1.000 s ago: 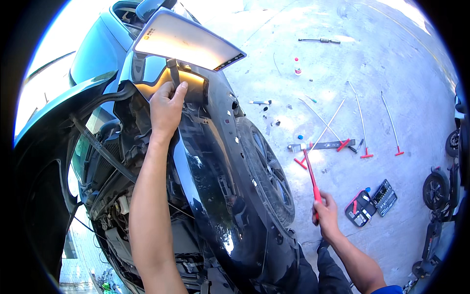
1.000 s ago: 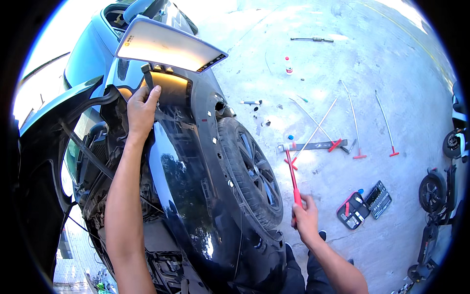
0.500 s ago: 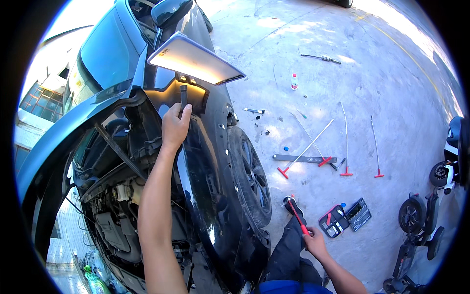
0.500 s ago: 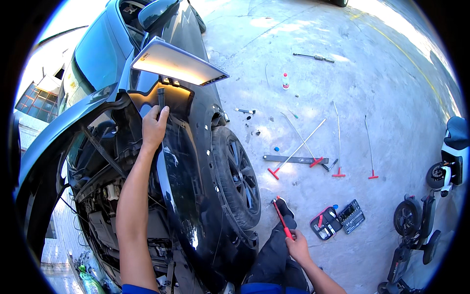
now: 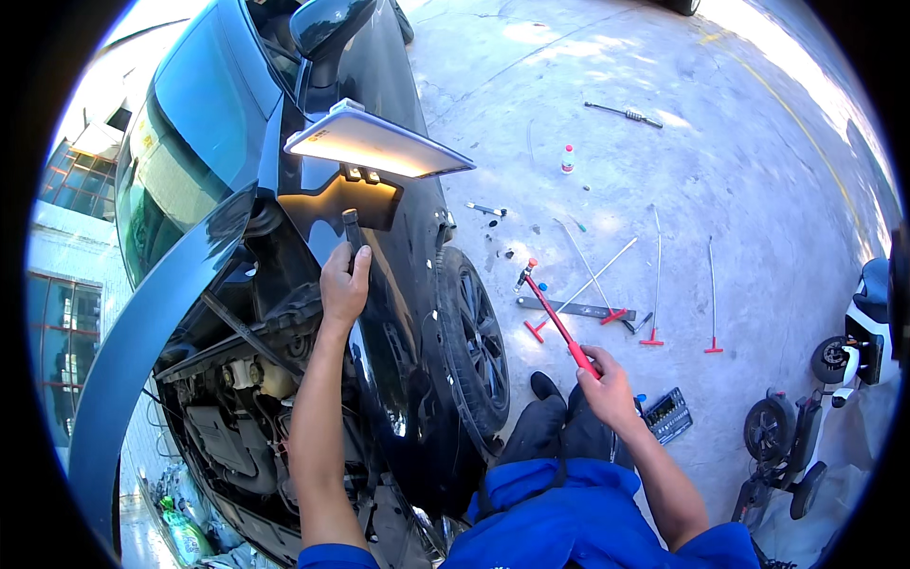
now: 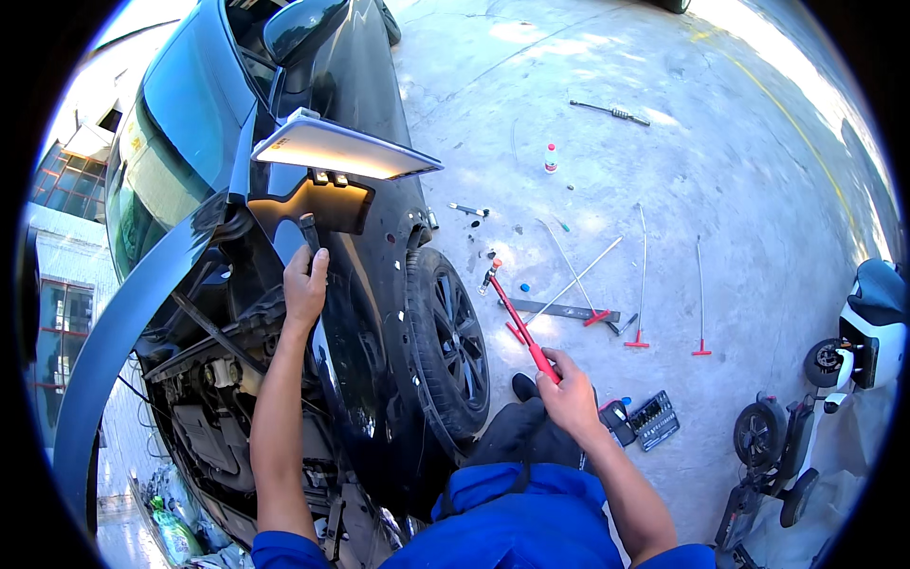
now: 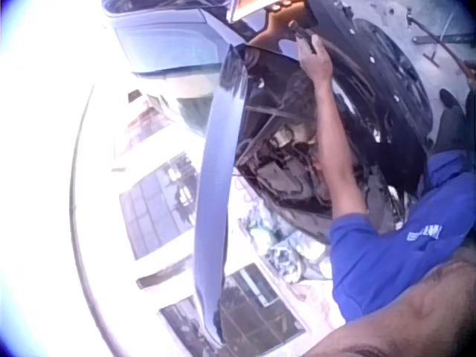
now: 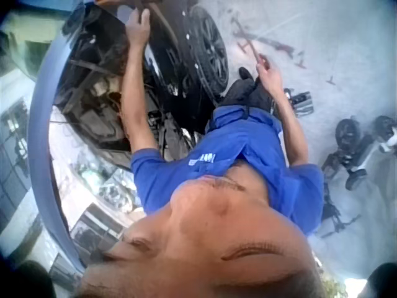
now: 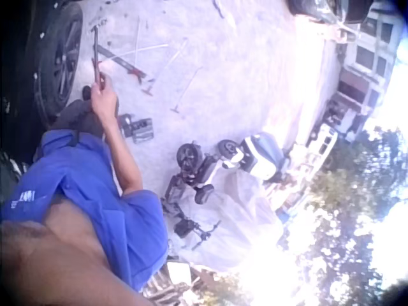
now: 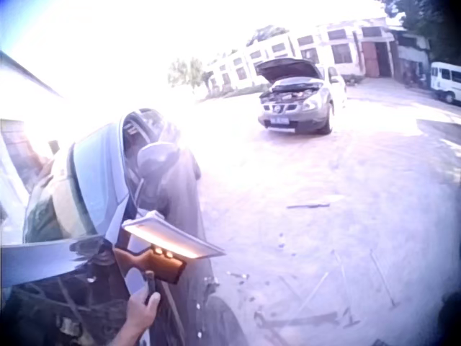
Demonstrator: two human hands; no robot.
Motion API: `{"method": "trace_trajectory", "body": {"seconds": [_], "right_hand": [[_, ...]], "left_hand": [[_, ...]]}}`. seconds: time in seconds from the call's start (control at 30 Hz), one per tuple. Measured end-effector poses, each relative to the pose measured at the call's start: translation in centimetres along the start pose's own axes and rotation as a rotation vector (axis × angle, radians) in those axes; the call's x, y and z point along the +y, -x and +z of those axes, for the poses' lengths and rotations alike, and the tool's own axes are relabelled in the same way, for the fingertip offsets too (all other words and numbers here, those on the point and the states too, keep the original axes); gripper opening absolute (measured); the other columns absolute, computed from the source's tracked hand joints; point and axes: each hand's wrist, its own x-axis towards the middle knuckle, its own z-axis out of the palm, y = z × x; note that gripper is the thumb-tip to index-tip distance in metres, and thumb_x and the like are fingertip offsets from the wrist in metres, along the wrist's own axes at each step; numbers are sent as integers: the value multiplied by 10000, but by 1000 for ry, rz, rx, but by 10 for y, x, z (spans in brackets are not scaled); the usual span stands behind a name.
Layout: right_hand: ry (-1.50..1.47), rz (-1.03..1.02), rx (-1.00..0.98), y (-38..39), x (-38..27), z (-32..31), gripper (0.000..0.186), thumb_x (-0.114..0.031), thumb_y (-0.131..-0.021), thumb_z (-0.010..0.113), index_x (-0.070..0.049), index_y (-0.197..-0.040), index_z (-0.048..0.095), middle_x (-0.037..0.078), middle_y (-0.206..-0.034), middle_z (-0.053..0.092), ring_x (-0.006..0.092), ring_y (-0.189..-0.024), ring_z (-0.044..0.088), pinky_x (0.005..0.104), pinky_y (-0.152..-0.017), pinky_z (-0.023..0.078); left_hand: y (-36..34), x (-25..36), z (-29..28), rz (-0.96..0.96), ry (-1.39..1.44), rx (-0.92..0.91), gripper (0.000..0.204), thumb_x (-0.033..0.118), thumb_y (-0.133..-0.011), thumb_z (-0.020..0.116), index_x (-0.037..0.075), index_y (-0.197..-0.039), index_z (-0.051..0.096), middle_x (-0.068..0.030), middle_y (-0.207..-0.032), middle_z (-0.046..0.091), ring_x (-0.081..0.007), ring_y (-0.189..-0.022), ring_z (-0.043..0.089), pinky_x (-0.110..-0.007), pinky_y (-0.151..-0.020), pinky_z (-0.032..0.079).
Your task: The person uses a mallet and various metal rods to remove dents from a car's front fender while using a light panel to monitor the surface.
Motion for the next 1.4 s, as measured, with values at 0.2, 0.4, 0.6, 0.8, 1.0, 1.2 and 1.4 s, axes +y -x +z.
{"method": "trace_trajectory", "body": {"seconds": [0.2,0.4,0.6,0.8,1.0,1.2,1.4], "right_hand": [[177,-255,-252,-32,-35,-42,426,-167,-870,612,-35,-1274,645,227,-1092,709,382,-1001,693,419,-899,531],[242,-225,-718,-103,-72,-61,447,-293,-909,650,-76,-1300,647,213,-1175,695,395,-1081,664,429,-953,515],[105,63,-1145,-166,-72,-42,577,-491,-1018,561,-34,-1368,591,150,-1206,700,251,-1099,643,366,-993,475],[-80,221,-1166,-185,-70,-23,455,-372,-1033,566,-79,-1380,601,4,-703,539,89,-564,491,265,-493,382],[-268,531,-691,-202,3,-3,395,-322,-985,602,-90,-1301,651,-10,-582,477,117,-422,451,295,-399,361],[-180,798,-220,-208,113,-28,319,-372,-918,643,-58,-951,603,19,-562,442,151,-398,444,340,-352,331],[-94,887,-52,-179,188,-52,275,-325,-877,630,-77,-837,519,22,-585,437,171,-423,438,373,-398,329]], "left_hand": [[27,44,7,-260,183,83,301,227,-1017,556,-13,-835,554,-68,-679,503,-169,-653,510,-353,-607,404],[156,155,78,-500,325,-177,208,160,-923,643,-15,-832,574,-150,-736,547,-271,-646,548,-365,-631,462],[135,214,154,-489,181,-420,276,242,-911,716,11,-862,572,-204,-826,627,-418,-736,651,-477,-619,505],[93,203,150,-431,39,-582,308,276,-918,696,35,-1101,638,-166,-1013,687,-383,-852,685,-453,-717,560],[63,143,83,-302,-243,-531,506,229,-851,763,-17,-1260,594,-218,-1224,643,-383,-1153,614,-441,-1009,490],[-9,44,8,-44,-848,-384,760,301,-943,676,-44,-1529,336,-228,-1591,338,-373,-1493,300,-476,-1219,264],[55,34,22,-96,-1015,-638,939,559,-920,614,-7,-1581,260,-159,-1684,159,-301,-1565,126,-443,-1269,117]]}}
